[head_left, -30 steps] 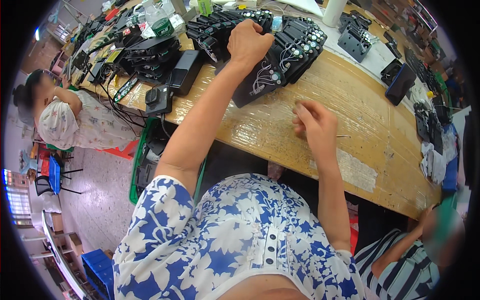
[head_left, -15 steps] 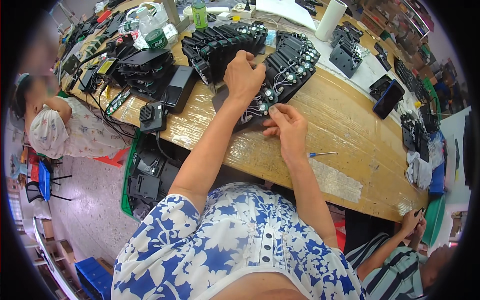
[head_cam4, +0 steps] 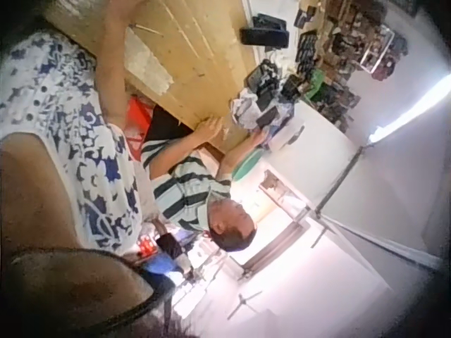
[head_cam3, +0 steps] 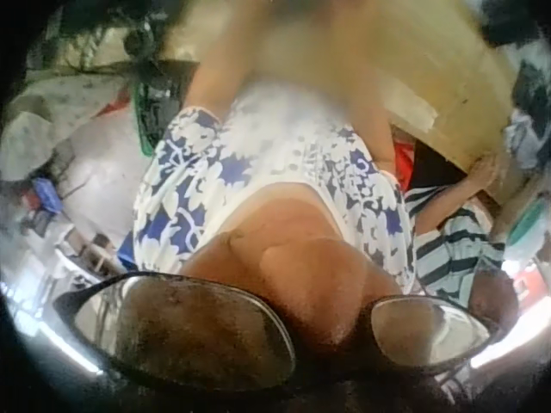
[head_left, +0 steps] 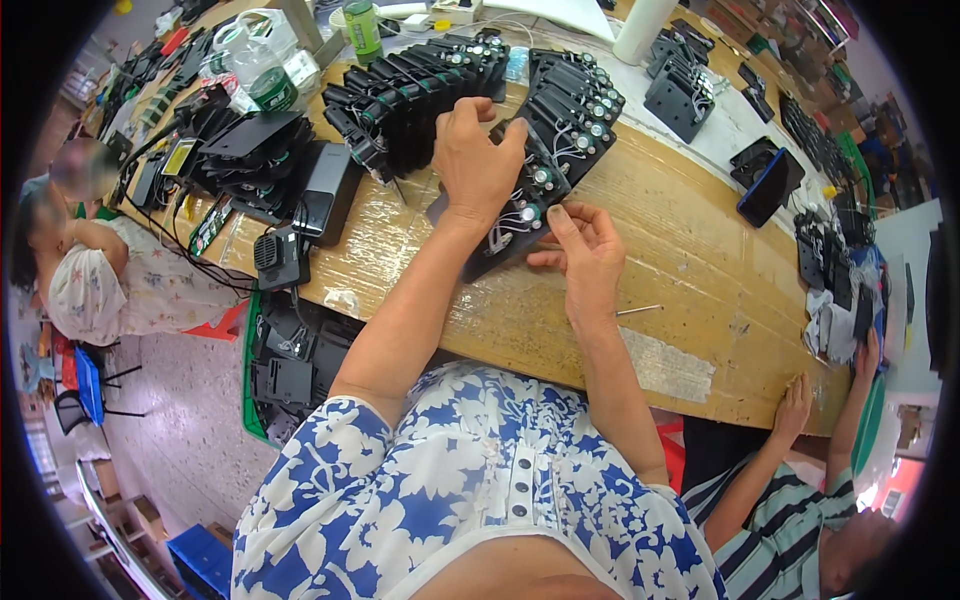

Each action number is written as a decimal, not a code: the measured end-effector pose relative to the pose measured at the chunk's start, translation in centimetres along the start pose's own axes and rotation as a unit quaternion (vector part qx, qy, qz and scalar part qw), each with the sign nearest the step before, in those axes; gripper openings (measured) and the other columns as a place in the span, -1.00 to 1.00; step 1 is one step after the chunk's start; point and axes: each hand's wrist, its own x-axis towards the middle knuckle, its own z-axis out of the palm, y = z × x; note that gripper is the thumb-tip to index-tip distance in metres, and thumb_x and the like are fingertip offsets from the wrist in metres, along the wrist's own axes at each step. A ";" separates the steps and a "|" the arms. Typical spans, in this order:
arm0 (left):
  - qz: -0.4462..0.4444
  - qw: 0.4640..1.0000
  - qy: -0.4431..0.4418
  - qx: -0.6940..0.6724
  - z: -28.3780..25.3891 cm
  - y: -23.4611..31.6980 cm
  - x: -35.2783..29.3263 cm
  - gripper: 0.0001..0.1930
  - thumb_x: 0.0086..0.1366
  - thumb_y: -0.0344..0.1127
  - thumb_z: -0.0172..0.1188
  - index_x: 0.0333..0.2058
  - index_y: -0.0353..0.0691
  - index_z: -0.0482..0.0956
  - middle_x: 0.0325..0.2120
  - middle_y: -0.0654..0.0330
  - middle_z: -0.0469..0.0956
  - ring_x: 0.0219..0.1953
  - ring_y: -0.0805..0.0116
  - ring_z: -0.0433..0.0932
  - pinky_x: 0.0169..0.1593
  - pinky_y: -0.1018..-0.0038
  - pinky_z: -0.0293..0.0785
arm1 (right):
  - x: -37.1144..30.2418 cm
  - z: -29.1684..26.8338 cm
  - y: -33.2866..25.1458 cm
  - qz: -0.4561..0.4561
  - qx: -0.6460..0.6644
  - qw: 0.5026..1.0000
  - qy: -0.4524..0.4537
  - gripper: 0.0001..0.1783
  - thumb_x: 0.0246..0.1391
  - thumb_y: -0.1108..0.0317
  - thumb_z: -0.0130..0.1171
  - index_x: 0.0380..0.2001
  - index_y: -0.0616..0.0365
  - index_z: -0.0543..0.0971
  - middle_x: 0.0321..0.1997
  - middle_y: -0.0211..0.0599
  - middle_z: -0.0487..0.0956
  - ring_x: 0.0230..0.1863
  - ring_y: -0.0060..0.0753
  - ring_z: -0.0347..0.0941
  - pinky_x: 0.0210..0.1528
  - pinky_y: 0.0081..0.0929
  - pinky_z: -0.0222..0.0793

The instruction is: Assembling small electronic components and wiring into plastic device housings.

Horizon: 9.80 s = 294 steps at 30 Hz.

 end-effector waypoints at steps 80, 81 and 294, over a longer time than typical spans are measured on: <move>0.029 0.976 -0.145 0.158 -0.9 1.6 -5.1 0.26 -0.12 -0.15 0.54 0.41 -0.22 -0.20 0.36 -0.25 -0.10 0.40 -0.31 -0.12 0.21 -0.34 -0.05 | 21.2 1.2 0.4 -0.067 0.109 0.979 0.156 -0.33 -0.14 0.08 0.52 -0.12 0.35 0.48 -0.21 -0.22 0.56 -0.27 -0.43 0.48 -0.20 -0.50 0.43; 0.019 0.978 -0.141 0.155 -0.8 1.7 -5.1 0.26 -0.12 -0.16 0.54 0.41 -0.21 -0.21 0.36 -0.24 -0.10 0.41 -0.31 -0.12 0.23 -0.34 -0.06 | 21.4 1.3 0.5 -0.067 0.115 0.980 0.150 -0.35 -0.12 0.07 0.50 -0.13 0.34 0.49 -0.21 -0.22 0.56 -0.27 -0.43 0.49 -0.20 -0.50 0.43; 0.071 0.990 -0.074 0.095 -9.2 2.6 -17.2 -0.92 0.12 -0.58 0.26 -0.42 -0.28 0.58 -0.71 0.30 0.39 -0.75 0.56 0.33 -0.63 0.60 0.23 | -0.8 -20.2 -3.6 -0.316 -0.396 0.862 -0.008 -0.88 0.07 0.63 0.24 -0.29 0.28 0.65 -0.50 -0.31 0.60 -0.58 -0.62 0.45 -0.56 -0.66 0.32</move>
